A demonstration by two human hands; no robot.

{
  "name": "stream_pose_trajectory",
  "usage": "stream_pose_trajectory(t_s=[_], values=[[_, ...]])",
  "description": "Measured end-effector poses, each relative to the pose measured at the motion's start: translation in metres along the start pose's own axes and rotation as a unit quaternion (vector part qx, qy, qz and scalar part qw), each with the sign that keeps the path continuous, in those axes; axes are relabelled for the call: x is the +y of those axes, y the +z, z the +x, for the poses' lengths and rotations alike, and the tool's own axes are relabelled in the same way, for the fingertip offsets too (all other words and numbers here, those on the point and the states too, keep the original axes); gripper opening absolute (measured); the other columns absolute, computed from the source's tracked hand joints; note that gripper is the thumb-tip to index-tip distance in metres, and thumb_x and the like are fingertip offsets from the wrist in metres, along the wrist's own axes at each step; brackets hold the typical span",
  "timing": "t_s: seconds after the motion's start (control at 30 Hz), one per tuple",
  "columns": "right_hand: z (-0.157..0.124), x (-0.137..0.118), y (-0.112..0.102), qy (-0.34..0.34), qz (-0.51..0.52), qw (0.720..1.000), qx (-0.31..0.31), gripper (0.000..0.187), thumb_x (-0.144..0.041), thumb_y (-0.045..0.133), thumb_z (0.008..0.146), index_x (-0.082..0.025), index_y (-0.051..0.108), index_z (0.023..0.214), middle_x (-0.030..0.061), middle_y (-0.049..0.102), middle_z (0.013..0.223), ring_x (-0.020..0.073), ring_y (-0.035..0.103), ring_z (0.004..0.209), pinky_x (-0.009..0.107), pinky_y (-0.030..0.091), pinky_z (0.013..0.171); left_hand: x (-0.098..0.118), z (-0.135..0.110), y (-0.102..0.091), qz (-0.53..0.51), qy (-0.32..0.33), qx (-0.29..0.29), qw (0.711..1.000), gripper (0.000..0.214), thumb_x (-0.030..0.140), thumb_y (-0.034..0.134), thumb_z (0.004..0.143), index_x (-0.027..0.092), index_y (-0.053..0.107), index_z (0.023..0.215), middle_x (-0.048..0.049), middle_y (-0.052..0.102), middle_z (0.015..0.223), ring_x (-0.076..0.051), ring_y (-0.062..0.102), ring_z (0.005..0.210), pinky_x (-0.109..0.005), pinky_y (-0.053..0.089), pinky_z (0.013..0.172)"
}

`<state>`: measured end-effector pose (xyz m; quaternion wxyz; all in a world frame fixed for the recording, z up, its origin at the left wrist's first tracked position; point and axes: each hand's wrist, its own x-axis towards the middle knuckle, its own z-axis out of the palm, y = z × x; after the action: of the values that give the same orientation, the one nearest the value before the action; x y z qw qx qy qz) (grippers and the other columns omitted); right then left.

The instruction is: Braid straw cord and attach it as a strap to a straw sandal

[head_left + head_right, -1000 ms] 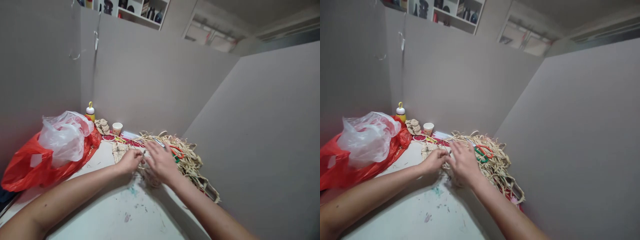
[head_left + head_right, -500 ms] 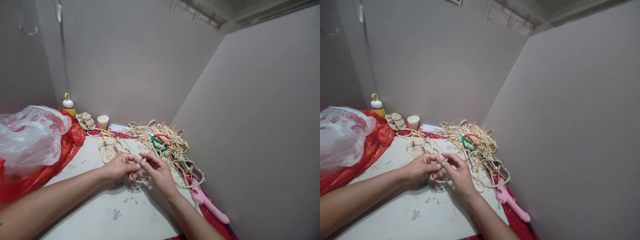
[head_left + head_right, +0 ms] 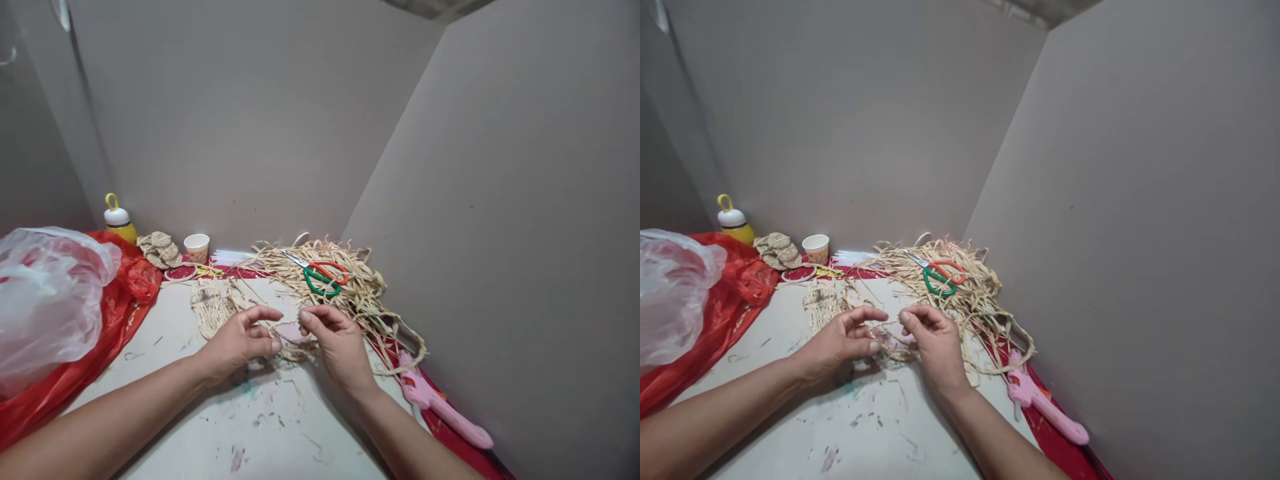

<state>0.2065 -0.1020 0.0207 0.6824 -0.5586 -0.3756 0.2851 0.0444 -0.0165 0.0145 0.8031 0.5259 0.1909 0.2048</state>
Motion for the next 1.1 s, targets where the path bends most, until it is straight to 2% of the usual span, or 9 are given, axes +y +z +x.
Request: stream_pose_trajectory(t_s=[0.1,0.2,0.4,0.5,0.67,0.87,1.0,1.1], values=[[0.0,-0.001,-0.001,-0.023,0.017,1.0,0.006,0.017,-0.035,0.076,0.069,-0.02,0.069,0.074,-0.0017,0.062,0.059,0.0126,0.055,0.057,0.026,0.044,0.06,-0.003,0.001,0.003,0.011,-0.005,0.008,1.0,0.03,0.029,0.078,0.067,0.012,0.063,0.087,-0.0013,0.064,0.066,-0.009,0.056,0.056,-0.025,0.046,0.061],[-0.002,-0.004,0.0,-0.029,0.009,1.0,0.003,0.016,-0.035,0.075,0.07,-0.02,0.069,0.073,-0.0012,0.063,0.06,0.0133,0.057,0.058,0.027,0.045,0.061,0.0,0.002,0.005,0.021,0.004,0.033,0.999,0.028,0.033,0.076,0.069,0.01,0.063,0.079,-0.0025,0.065,0.061,-0.009,0.056,0.053,-0.024,0.046,0.06],[-0.004,-0.01,-0.001,-0.015,-0.035,0.999,-0.034,0.02,-0.034,0.076,0.067,-0.02,0.07,0.078,0.0014,0.067,0.068,0.0149,0.06,0.06,0.028,0.048,0.06,0.01,0.002,0.002,0.027,0.018,0.069,0.997,0.025,0.034,0.073,0.074,0.011,0.064,0.08,-0.0056,0.069,0.068,-0.01,0.062,0.06,-0.022,0.049,0.063],[-0.005,-0.009,-0.002,-0.045,-0.062,0.996,-0.036,0.018,-0.033,0.074,0.069,-0.02,0.07,0.081,0.0013,0.067,0.072,0.0144,0.059,0.063,0.028,0.048,0.062,0.012,0.002,0.001,0.022,0.029,0.077,0.996,0.025,0.034,0.072,0.075,0.011,0.066,0.084,-0.0044,0.068,0.068,-0.009,0.061,0.06,-0.021,0.049,0.062],[-0.005,-0.005,-0.002,-0.084,-0.147,0.983,-0.064,0.012,-0.03,0.069,0.074,-0.018,0.069,0.073,0.002,0.067,0.069,0.0148,0.058,0.064,0.027,0.046,0.062,0.014,0.001,0.002,-0.001,0.04,0.085,0.996,0.022,0.031,0.074,0.073,0.011,0.066,0.08,-0.0024,0.065,0.066,-0.01,0.061,0.061,-0.019,0.05,0.059],[-0.008,-0.006,0.0,-0.108,-0.189,0.971,-0.101,0.013,-0.029,0.065,0.077,-0.017,0.07,0.074,0.0036,0.07,0.072,0.0164,0.063,0.066,0.026,0.049,0.06,0.013,0.001,0.001,-0.003,0.031,0.069,0.997,0.036,0.031,0.069,0.079,0.012,0.063,0.108,-0.0046,0.067,0.065,-0.011,0.063,0.06,-0.019,0.051,0.058],[-0.011,-0.005,0.0,-0.128,-0.206,0.961,-0.131,0.013,-0.027,0.062,0.078,-0.018,0.071,0.079,0.0043,0.072,0.076,0.0173,0.066,0.069,0.024,0.051,0.056,0.014,0.001,0.002,-0.009,0.04,0.091,0.995,0.03,0.034,0.071,0.076,0.011,0.065,0.094,-0.0045,0.067,0.065,-0.011,0.063,0.058,-0.018,0.051,0.056],[-0.011,0.0,-0.001,-0.172,-0.238,0.945,-0.142,0.013,-0.025,0.063,0.079,-0.019,0.071,0.087,0.0042,0.073,0.082,0.0171,0.068,0.072,0.025,0.053,0.062,0.016,0.001,0.003,-0.016,0.045,0.103,0.993,0.026,0.034,0.071,0.075,0.012,0.063,0.085,-0.0045,0.067,0.063,-0.01,0.063,0.057,-0.018,0.052,0.057]])
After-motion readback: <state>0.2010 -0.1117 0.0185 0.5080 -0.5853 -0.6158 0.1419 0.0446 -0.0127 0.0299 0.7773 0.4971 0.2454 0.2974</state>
